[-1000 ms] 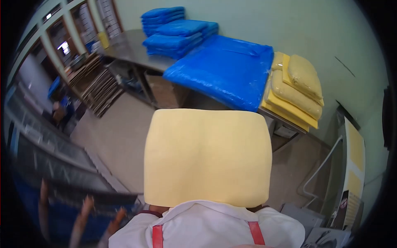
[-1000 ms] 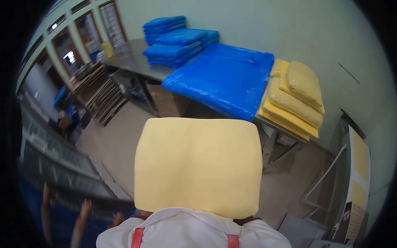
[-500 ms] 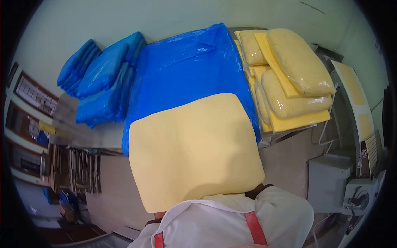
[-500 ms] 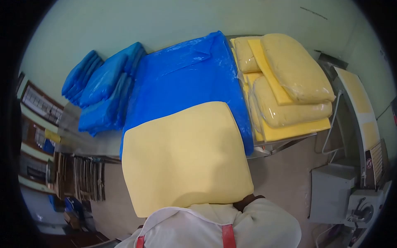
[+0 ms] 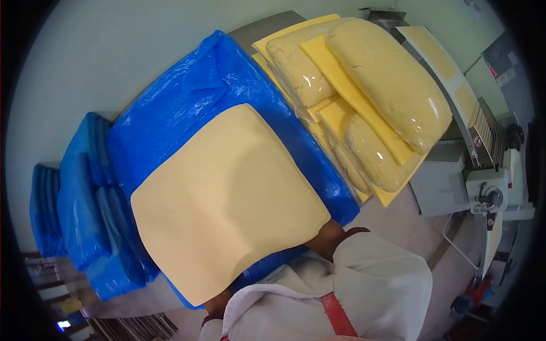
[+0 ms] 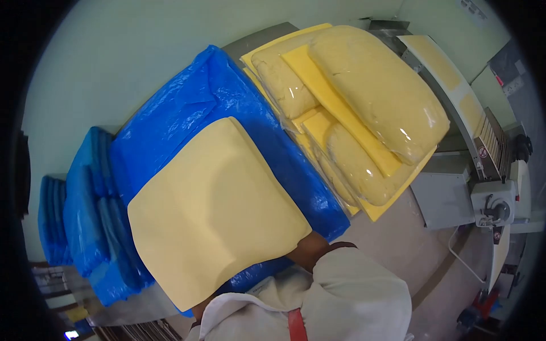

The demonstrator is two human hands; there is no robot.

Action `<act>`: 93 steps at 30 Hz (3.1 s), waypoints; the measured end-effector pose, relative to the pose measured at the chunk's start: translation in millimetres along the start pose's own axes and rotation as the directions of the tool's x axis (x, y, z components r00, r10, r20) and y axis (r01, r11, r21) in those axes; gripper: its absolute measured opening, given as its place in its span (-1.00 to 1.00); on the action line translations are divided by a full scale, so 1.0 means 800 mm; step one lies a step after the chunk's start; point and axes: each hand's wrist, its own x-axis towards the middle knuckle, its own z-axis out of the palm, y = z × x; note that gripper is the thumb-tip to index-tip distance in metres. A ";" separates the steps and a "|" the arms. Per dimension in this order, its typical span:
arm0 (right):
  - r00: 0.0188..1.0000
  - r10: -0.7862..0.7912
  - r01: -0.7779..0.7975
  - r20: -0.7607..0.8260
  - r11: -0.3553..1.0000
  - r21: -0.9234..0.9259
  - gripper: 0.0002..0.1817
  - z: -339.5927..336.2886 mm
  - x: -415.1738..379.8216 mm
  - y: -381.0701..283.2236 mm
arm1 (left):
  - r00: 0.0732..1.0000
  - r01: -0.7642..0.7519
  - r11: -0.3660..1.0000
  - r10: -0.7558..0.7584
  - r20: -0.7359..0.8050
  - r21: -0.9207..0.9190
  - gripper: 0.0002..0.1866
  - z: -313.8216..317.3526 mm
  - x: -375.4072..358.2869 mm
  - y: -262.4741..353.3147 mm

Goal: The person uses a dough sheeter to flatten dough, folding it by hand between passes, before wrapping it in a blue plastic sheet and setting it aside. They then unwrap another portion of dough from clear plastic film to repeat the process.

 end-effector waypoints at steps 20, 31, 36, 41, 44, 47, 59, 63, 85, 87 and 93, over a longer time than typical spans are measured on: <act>0.328 -0.787 0.620 0.522 -0.237 -0.748 -0.54 0.137 -0.020 -0.358 | 0.312 -0.822 -0.350 0.384 0.869 0.449 -0.39 0.304 0.053 0.140; 0.618 -0.461 0.520 0.637 -0.370 -0.770 -0.42 0.216 -0.019 -0.396 | 0.387 -0.548 -0.686 0.300 0.872 0.479 -0.29 0.356 0.059 0.111; 0.635 -0.487 0.545 0.600 -0.269 -0.794 -0.42 0.173 -0.011 -0.401 | 0.403 -0.570 -0.683 0.251 0.880 0.456 -0.27 0.363 0.058 0.113; 0.308 -0.796 0.649 0.521 -0.224 -0.727 -0.42 0.142 0.005 -0.376 | 0.395 -0.572 -0.684 0.255 0.883 0.453 -0.28 0.362 0.058 0.113; 0.468 -0.839 0.780 0.280 0.242 -0.577 -0.42 0.078 -0.035 -0.306 | 0.375 -0.612 -0.652 0.259 0.890 0.447 -0.29 0.363 0.061 0.094; 0.629 -0.743 0.754 0.231 0.508 -0.416 -0.35 0.024 -0.114 -0.220 | 0.317 -0.757 -0.577 0.085 0.945 0.306 -0.24 0.408 0.009 0.043; 0.524 -0.845 0.789 0.103 0.436 -0.434 -0.44 0.015 -0.231 -0.122 | 0.271 -0.689 -0.682 0.074 0.960 0.246 -0.26 0.474 -0.024 -0.039; 0.470 -0.874 0.647 -0.127 0.438 -0.624 -0.58 -0.038 -0.266 -0.091 | 0.211 -0.832 -0.546 -0.146 0.966 0.099 -0.15 0.427 -0.077 -0.032; 0.687 -0.629 0.378 -0.364 0.737 -0.560 -0.81 -0.156 -0.276 -0.026 | 0.221 -0.690 -0.721 -0.132 0.966 0.059 -0.08 0.353 -0.134 -0.077; 0.648 -0.666 0.394 -0.369 0.708 -0.586 -0.82 -0.155 -0.281 -0.031 | 0.193 -0.714 -0.697 -0.105 0.976 0.066 -0.09 0.350 -0.131 -0.077; 0.503 -0.802 0.483 -0.323 0.570 -0.664 -0.83 -0.139 -0.312 -0.044 | 0.146 -0.761 -0.635 0.031 0.989 0.132 -0.17 0.344 -0.130 -0.094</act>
